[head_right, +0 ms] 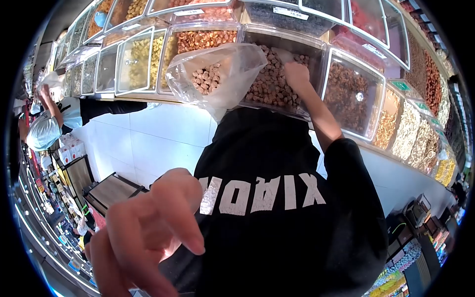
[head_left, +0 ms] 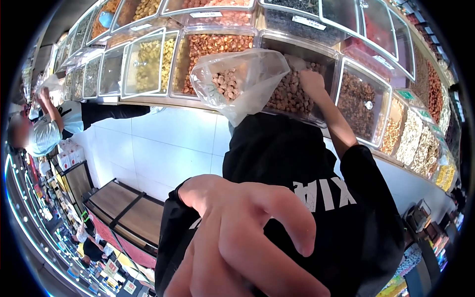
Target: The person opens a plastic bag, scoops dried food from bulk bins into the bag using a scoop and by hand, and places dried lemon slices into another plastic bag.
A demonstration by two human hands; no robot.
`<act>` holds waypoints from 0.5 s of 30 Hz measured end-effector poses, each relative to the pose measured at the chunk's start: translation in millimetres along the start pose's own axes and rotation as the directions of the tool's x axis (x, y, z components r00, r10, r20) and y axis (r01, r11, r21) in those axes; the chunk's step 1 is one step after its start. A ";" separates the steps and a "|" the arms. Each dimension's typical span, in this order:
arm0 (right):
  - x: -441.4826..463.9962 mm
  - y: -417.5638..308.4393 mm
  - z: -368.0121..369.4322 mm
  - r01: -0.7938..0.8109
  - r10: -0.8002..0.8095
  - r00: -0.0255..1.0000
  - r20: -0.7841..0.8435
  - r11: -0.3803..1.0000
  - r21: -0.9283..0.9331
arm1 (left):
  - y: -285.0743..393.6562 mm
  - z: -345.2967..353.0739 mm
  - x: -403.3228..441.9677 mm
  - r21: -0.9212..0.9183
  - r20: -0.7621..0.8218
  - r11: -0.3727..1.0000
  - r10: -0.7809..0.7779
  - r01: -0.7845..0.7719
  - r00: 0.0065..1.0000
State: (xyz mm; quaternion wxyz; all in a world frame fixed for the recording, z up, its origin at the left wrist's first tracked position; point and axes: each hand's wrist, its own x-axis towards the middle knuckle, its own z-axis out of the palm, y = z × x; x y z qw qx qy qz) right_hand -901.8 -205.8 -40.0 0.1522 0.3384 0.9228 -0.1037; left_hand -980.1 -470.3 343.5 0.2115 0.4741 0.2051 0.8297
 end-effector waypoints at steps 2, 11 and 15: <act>-8.7 -4.8 5.9 -0.090 0.090 0.996 -0.003 0.993 0.070 | 0.9 0.8 -1.5 -0.023 -0.024 1.000 -0.017 0.017 1.000; -64.9 9.6 23.9 -0.053 0.049 0.998 0.025 0.979 0.196 | -22.5 -66.5 0.6 0.343 0.107 0.935 -0.132 0.088 0.986; -95.6 16.4 -2.5 -0.056 0.046 0.998 0.048 0.971 0.233 | -46.5 -119.1 -6.3 0.917 -0.128 0.366 -0.107 0.158 0.986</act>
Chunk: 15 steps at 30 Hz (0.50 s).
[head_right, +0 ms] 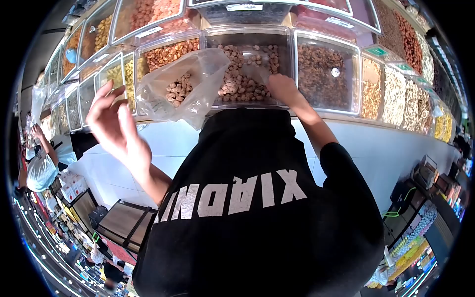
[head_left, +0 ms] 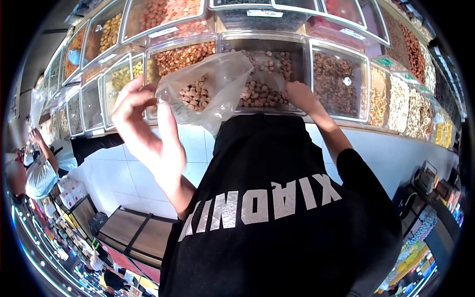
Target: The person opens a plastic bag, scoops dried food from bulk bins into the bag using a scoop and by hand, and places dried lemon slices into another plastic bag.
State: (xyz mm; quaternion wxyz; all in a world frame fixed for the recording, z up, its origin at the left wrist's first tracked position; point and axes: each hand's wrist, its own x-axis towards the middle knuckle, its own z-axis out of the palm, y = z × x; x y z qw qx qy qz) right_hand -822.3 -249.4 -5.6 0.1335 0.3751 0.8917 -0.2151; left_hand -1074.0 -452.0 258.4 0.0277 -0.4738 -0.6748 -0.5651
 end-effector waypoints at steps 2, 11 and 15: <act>-3.7 -1.6 -21.1 -0.020 0.017 0.998 -0.059 0.998 -0.058 | -18.5 -9.8 -2.5 0.382 0.031 0.920 -0.109 0.089 0.994; 74.5 0.0 65.0 -0.047 0.050 0.998 -0.024 0.992 0.114 | -50.8 -21.4 -26.4 0.573 -0.004 0.718 -0.479 0.395 0.878; 69.6 13.0 58.9 0.162 -0.185 0.980 0.077 0.958 0.235 | -51.3 -19.7 -27.7 0.499 -0.005 0.718 -0.558 0.486 0.830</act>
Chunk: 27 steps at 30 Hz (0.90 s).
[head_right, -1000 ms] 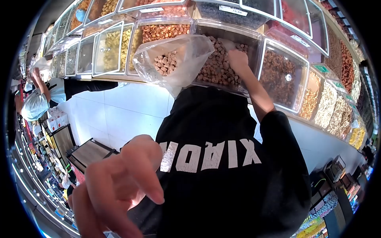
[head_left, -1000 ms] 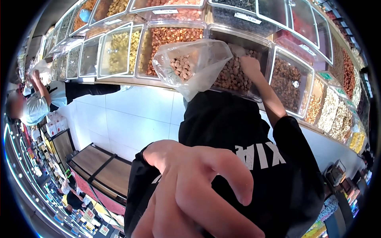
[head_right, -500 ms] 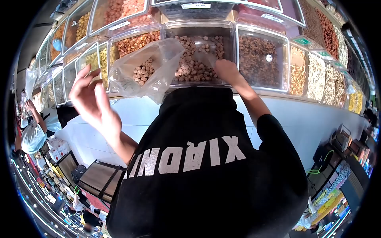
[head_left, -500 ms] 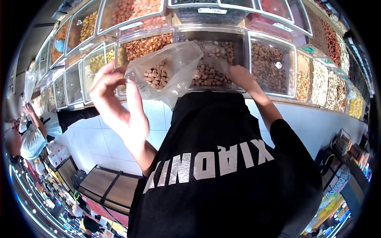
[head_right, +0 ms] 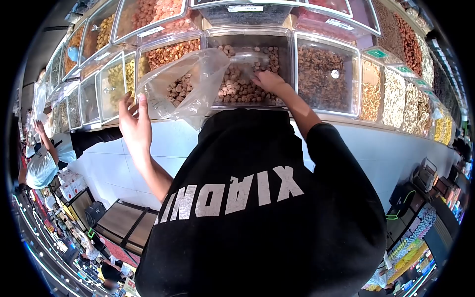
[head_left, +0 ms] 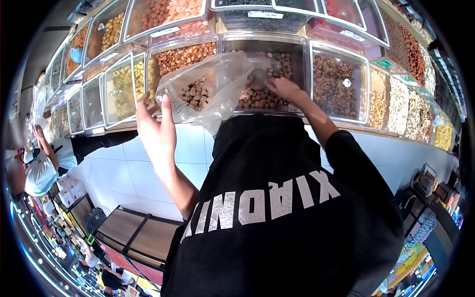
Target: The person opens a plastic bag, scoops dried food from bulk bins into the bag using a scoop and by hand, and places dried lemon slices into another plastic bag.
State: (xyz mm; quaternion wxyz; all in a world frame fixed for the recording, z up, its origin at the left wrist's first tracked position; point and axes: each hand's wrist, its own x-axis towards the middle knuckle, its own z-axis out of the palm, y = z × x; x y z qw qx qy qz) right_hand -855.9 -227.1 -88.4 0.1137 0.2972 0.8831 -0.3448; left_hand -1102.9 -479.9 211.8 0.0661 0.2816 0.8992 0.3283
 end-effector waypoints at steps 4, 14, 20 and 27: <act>-22.5 1.4 -31.0 0.079 -0.061 0.984 0.168 0.992 -0.103 | 5.2 3.7 2.8 -0.009 0.010 1.000 -0.016 0.016 1.000; -27.2 -10.2 -35.3 -0.077 0.092 0.990 0.108 0.988 -0.132 | 6.8 5.4 4.9 -0.018 0.081 0.999 -0.044 0.046 0.996; 36.6 -15.7 1.9 -0.069 0.058 0.988 0.141 0.995 0.070 | 2.3 8.1 -1.0 -0.006 -0.041 1.000 -0.004 0.004 0.999; 11.6 -17.8 48.3 -0.145 0.156 0.988 -0.001 0.916 0.373 | -18.1 -0.1 -17.0 -0.193 -0.226 0.980 0.011 -0.056 0.974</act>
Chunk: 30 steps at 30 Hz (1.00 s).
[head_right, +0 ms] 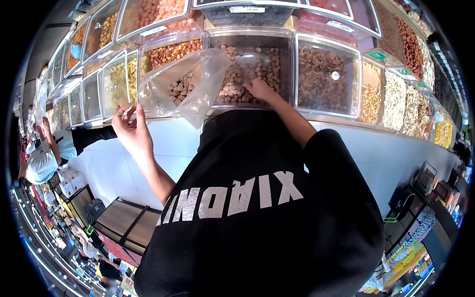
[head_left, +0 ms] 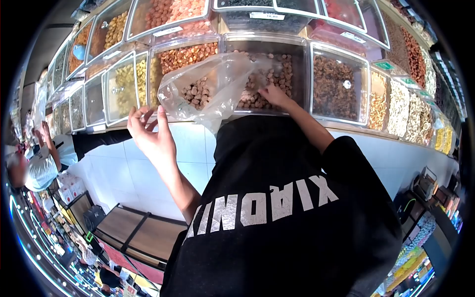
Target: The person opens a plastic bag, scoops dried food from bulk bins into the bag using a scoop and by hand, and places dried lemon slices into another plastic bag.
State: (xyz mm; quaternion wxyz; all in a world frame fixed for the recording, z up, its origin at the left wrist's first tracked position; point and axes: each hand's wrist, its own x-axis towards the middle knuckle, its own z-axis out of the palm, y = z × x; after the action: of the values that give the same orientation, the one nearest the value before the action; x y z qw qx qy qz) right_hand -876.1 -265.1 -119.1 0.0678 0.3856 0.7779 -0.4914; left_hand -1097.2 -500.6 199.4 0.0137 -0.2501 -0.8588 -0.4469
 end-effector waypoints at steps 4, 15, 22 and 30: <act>-12.1 -6.5 -0.4 -0.066 0.073 0.997 0.033 0.984 -0.165 | 3.6 -6.8 -16.2 -0.085 -0.093 0.996 0.014 -0.022 0.996; -14.5 8.7 0.7 -0.174 0.176 0.984 0.019 0.983 -0.062 | 6.2 -16.9 -30.2 -0.075 0.025 0.994 0.082 -0.080 0.996; -15.2 15.2 -1.7 -0.197 0.202 0.979 0.041 0.974 -0.109 | -6.0 -11.9 -0.1 -0.158 0.142 0.981 0.135 -0.113 0.981; -30.7 -7.0 -7.6 -0.278 0.276 0.960 -0.041 0.955 -0.105 | -30.7 8.0 28.5 -0.163 0.214 0.979 0.156 -0.122 0.964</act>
State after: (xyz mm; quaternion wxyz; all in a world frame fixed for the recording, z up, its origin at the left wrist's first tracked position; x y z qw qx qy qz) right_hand -857.5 -276.8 -95.3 0.1470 0.4929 0.7430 -0.4283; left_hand -1134.0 -497.1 178.3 -0.0713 -0.3594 -0.7994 -0.4762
